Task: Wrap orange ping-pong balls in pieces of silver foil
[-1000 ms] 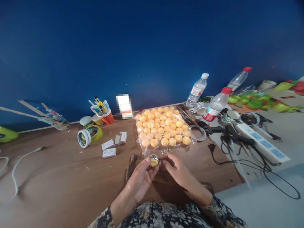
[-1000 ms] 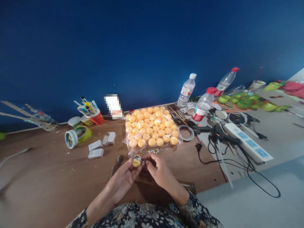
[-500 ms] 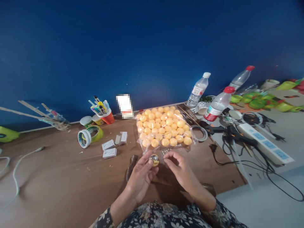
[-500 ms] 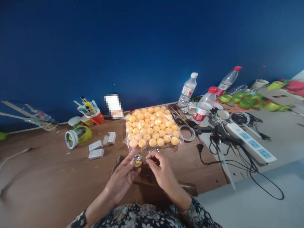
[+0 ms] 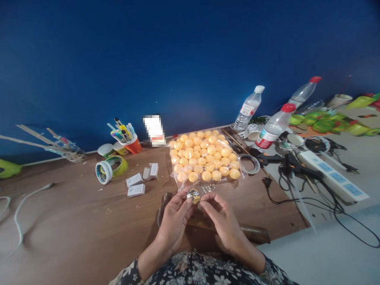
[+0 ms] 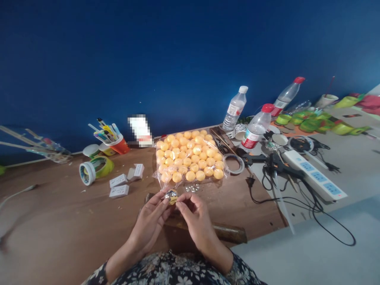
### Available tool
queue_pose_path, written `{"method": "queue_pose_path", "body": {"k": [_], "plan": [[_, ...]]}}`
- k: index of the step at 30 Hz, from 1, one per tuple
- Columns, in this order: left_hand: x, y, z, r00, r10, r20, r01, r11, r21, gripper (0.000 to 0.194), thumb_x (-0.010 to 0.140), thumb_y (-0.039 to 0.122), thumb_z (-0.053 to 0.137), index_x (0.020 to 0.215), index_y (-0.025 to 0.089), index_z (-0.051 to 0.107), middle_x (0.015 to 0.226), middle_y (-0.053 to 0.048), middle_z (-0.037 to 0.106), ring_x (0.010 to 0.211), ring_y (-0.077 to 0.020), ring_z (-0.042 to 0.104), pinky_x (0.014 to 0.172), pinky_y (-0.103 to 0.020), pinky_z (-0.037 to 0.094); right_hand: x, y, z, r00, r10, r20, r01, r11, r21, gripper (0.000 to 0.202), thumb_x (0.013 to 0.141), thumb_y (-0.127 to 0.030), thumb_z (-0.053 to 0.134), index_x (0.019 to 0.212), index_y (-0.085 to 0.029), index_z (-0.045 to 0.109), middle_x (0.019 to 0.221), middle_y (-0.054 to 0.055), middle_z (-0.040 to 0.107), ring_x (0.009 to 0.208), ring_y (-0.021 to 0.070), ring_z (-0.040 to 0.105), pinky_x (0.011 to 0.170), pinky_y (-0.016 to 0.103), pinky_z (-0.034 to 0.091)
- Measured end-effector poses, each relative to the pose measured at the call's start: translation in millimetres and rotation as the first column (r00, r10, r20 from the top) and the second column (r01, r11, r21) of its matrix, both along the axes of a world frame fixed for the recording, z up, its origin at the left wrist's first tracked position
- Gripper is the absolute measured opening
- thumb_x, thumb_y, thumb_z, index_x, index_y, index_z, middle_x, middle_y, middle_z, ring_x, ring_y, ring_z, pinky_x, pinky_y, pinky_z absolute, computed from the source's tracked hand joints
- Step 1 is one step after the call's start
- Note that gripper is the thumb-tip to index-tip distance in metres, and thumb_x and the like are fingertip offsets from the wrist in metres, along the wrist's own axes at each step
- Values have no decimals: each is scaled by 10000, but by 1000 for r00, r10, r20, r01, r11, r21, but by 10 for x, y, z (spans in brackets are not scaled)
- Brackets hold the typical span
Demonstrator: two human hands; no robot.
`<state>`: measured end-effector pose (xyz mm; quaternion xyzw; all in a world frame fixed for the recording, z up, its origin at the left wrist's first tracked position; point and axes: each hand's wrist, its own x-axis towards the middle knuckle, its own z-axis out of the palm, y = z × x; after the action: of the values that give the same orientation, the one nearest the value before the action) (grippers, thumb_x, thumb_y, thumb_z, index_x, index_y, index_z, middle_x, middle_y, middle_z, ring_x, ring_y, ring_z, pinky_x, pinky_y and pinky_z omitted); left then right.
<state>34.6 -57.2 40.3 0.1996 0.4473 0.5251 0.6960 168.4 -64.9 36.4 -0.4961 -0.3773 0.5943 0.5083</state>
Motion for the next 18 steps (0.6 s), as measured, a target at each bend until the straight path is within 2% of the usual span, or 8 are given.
{"method": "queue_pose_path", "body": {"k": [6,12,18], "plan": [[5,-8,3,994,-17,-106,23,998,54,376,743,236,741,1108,177,672,1041,-68,731,940,-167,664,852,-251,517,1,-19,-10,1000,0,-23,0,1000,8,211,762,-394,711,784,-202,629,770,2,635,742,168,569,722,282,453],[-2,-18,-7,989,-37,-146,51,994,92,378,756,262,735,1123,200,670,1082,-62,718,997,-165,641,897,-251,487,-22,-18,-40,979,31,-199,-37,999,-24,203,739,-371,745,763,-205,630,783,-5,646,778,171,590,776,308,456],[14,-15,20,985,-34,-167,52,994,101,363,749,276,742,1099,204,680,1061,-57,723,1015,-173,637,903,-254,482,-16,-7,16,979,22,-204,-34,998,-58,236,693,-382,781,727,-194,642,760,-9,655,759,161,580,759,291,449]]}}
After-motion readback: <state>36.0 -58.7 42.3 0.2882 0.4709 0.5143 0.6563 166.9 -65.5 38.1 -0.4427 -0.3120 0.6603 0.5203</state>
